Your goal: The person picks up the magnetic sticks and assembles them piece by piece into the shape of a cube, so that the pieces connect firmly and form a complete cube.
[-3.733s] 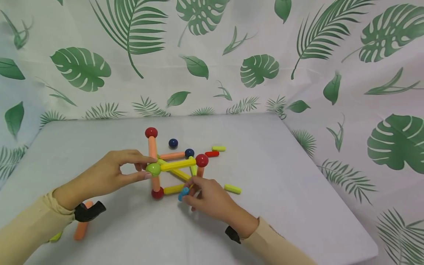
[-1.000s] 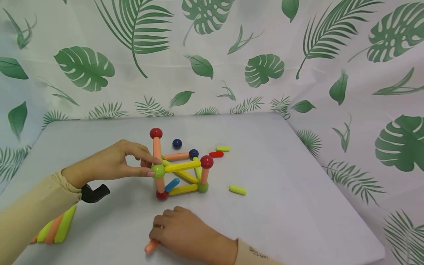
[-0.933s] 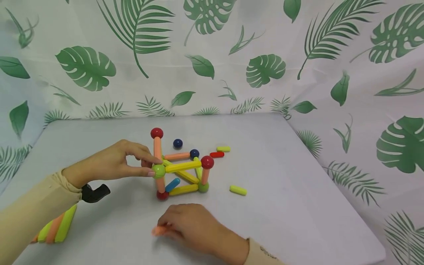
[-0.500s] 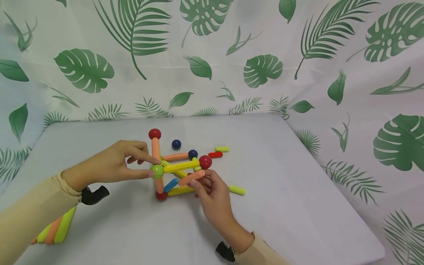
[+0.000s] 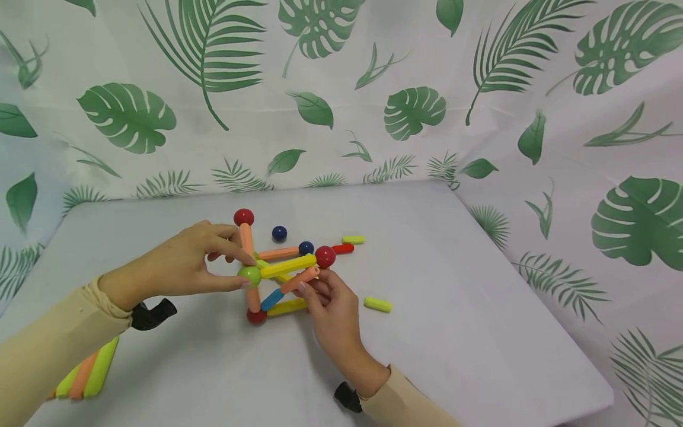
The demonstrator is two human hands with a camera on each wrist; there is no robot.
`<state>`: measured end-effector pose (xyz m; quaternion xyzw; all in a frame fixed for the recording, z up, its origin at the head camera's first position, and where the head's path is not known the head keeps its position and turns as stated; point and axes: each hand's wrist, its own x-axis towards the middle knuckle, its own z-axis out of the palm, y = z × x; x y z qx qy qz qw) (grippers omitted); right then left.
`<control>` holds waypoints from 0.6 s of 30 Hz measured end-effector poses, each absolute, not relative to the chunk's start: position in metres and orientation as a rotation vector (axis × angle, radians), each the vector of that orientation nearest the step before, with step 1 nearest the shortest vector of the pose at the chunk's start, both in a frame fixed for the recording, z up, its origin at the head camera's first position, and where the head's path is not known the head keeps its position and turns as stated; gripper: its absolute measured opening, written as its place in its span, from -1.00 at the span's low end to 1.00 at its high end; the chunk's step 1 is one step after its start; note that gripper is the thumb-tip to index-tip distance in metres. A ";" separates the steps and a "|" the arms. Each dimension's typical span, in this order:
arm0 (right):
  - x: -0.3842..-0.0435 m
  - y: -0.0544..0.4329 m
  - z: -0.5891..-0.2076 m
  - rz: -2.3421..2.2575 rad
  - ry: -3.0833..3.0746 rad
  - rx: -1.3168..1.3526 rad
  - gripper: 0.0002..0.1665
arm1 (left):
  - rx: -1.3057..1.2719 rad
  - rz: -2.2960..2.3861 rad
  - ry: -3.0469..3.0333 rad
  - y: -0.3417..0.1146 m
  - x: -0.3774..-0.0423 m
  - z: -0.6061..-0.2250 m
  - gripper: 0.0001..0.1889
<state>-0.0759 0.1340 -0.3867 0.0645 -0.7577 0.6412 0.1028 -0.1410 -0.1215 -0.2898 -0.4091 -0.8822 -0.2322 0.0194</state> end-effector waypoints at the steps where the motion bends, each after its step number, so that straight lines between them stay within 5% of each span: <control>1: -0.076 0.133 -0.387 1.892 -2.239 0.188 -0.65 | -1.273 -0.721 -2.735 -0.122 -0.141 -0.290 -0.81; 18: -0.077 0.134 -0.383 1.878 -2.329 0.189 -0.57 | -1.249 -0.486 -2.740 -0.091 -0.142 -0.273 -0.69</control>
